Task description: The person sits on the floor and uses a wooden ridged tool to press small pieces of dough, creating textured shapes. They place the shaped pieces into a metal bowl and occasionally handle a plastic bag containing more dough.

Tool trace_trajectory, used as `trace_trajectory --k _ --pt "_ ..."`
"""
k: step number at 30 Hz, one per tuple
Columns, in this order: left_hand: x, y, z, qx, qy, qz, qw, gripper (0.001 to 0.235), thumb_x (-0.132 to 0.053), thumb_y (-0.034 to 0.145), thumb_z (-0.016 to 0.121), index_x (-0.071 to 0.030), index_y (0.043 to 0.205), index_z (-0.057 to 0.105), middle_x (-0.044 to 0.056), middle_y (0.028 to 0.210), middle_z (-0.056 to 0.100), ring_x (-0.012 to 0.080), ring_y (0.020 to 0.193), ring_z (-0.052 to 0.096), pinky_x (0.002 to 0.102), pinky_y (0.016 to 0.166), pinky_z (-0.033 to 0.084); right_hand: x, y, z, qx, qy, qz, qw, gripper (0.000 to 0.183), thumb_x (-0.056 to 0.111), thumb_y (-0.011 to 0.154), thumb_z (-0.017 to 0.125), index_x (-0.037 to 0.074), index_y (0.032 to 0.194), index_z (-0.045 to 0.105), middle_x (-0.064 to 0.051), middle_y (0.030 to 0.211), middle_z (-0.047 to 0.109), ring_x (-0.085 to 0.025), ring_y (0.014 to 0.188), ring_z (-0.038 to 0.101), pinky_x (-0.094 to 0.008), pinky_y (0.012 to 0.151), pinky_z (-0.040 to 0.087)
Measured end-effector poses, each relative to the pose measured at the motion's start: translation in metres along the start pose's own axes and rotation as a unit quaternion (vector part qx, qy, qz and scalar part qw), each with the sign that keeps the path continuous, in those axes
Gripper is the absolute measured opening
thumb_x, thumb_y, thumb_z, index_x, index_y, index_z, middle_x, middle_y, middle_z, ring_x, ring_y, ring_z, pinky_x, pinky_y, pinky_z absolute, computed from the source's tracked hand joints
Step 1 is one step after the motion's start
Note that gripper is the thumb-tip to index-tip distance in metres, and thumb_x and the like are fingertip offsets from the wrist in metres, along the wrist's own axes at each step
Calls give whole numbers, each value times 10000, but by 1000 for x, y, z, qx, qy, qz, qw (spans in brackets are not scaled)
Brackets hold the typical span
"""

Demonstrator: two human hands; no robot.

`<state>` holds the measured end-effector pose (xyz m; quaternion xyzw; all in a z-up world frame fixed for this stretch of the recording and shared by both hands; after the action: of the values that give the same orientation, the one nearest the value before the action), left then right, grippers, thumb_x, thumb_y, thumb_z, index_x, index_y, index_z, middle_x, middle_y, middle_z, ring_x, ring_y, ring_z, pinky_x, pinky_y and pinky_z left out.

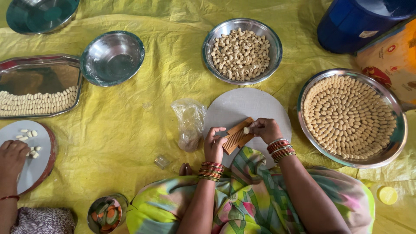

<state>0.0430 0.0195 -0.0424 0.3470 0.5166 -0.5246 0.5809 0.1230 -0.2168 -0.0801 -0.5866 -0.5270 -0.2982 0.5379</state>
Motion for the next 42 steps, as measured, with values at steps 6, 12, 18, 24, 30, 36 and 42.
trace_trajectory --k 6,12,18,24,30,36,42 --pt "0 1 -3 -51 137 -15 989 243 -72 830 632 -90 1064 695 15 625 521 100 572 482 284 560 409 1 -2 -4 -36 -35 2 999 124 44 945 658 -13 1011 745 -89 932 768 -147 838 731 -297 780 630" --pt "-1 2 -4 -71 339 -73 935 285 -248 817 682 -166 1089 669 87 772 689 272 711 675 426 675 529 53 -36 20 -83 -232 -155 957 304 145 849 747 98 1149 732 -132 1016 713 -237 884 722 -360 793 597" --pt "4 4 -10 -48 437 -144 886 415 -394 852 655 -183 1206 606 160 1011 743 380 942 713 502 838 559 64 -41 31 -45 -313 -99 943 170 196 833 779 102 974 762 -104 952 741 -234 843 742 -373 802 592" --pt "0 2 -6 -36 491 -135 860 461 -404 862 642 -189 1262 561 142 1171 693 393 1022 690 542 848 562 37 24 2 109 -366 -42 923 137 226 892 690 111 943 746 -59 854 797 -183 801 763 -356 798 598" --pt "-17 -5 -4 -25 497 -160 852 507 -418 873 661 -229 1326 536 147 1350 522 361 1092 672 521 893 565 110 135 -33 37 161 -112 980 189 213 1006 581 112 1084 721 -73 1038 705 -189 915 677 -374 907 581" --pt "-25 -5 -3 -27 499 -161 851 509 -405 870 683 -225 1328 554 154 1369 498 351 1124 658 523 911 560 151 127 20 5 84 -109 990 413 294 914 611 127 1291 598 -101 1242 643 -239 1094 638 -419 988 547" --pt "-26 -6 1 -13 504 -147 851 535 -395 876 693 -225 1360 542 160 1337 517 360 1153 633 530 907 557 140 68 128 65 -360 -145 919 764 426 838 729 142 1489 446 -161 1456 545 -325 1300 558 -461 1068 477"
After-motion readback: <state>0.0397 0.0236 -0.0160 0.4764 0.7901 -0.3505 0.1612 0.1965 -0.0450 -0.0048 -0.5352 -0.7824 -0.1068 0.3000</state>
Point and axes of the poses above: each hand's wrist, its own y-axis towards the middle knuckle, its own z-axis out of the palm, x = y × z, the point moved 4 cm from there along y, towards the middle knuckle
